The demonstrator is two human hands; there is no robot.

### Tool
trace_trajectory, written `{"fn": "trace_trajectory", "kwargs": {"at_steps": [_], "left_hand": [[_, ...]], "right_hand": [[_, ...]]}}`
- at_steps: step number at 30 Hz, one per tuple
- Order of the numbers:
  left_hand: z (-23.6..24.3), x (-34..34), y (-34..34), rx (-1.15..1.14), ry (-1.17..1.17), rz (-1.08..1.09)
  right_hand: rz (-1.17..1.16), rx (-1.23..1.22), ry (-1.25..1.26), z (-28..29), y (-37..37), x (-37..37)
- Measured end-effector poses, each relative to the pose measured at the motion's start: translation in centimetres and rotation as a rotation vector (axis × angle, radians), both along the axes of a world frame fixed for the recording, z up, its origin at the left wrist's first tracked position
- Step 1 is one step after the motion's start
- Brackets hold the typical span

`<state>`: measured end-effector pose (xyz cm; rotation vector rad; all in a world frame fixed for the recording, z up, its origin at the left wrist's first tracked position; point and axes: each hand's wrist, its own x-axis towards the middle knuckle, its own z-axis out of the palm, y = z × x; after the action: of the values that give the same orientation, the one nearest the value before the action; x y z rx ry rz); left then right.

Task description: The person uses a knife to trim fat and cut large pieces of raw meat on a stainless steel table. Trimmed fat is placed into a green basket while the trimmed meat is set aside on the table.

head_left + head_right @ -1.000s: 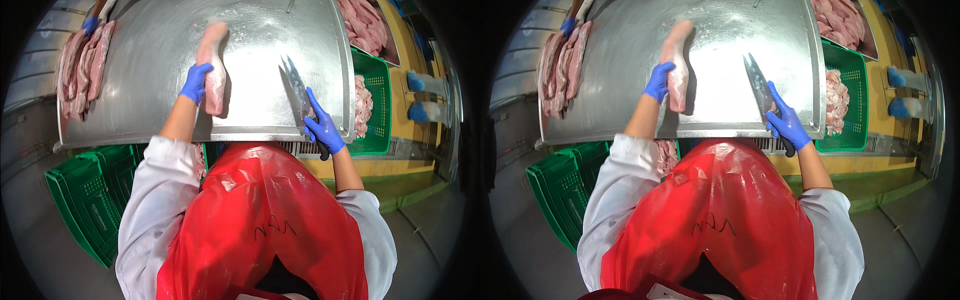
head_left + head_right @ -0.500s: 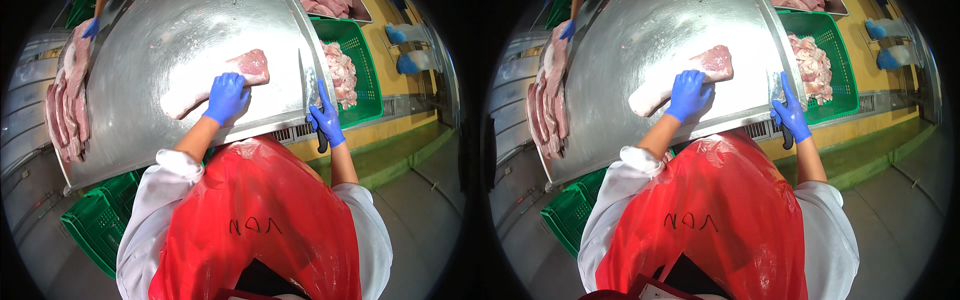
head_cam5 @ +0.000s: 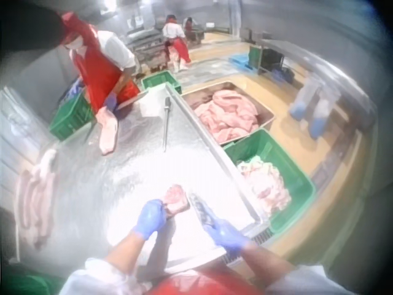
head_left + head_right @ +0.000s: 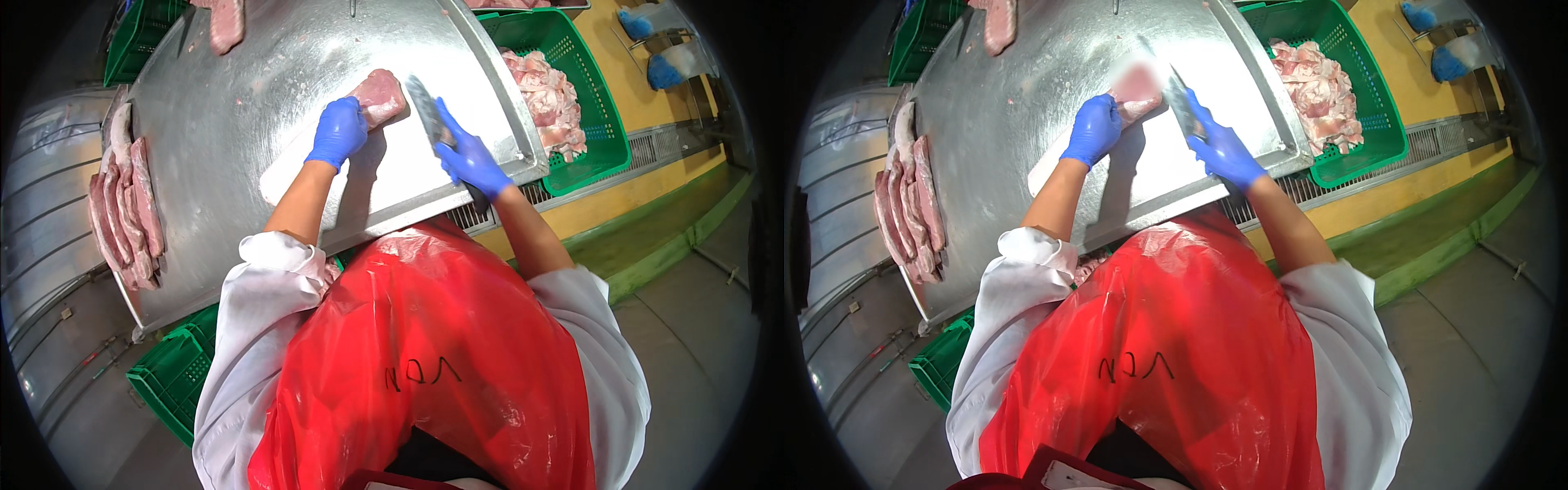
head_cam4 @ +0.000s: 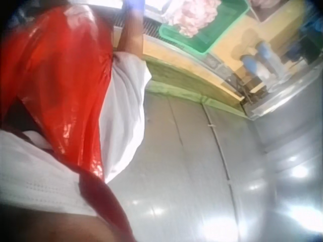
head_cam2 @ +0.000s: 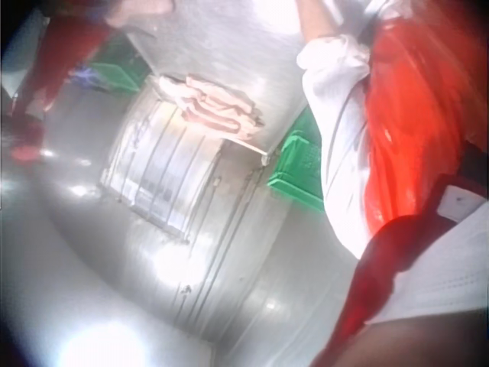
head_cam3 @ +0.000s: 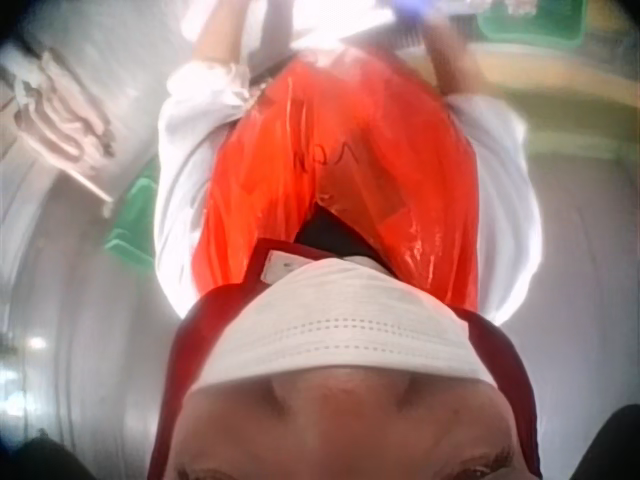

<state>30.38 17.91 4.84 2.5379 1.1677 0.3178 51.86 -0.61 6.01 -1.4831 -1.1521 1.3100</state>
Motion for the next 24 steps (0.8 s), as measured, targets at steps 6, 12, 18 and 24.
{"fn": "trace_trajectory", "kwargs": {"at_steps": [6, 12, 18, 24], "left_hand": [[2.2, 1.3, -0.3, -0.203, -0.022, 0.042], [-0.1, -1.0, 0.2, -0.023, -0.024, -0.002], [4.3, -0.1, 0.1, -0.241, -0.077, 0.017], [0.0, -3.5, 2.1, -0.114, -0.151, -0.013]], "right_hand": [[0.124, -0.082, -0.299, -1.5, 6.8, -4.2], [0.297, -0.224, -0.034, -0.2, -2.1, -2.6], [0.216, -0.207, -0.094, 0.2, 8.5, -5.0], [0.32, -0.182, 0.025, -0.5, -1.1, -4.6]]}}
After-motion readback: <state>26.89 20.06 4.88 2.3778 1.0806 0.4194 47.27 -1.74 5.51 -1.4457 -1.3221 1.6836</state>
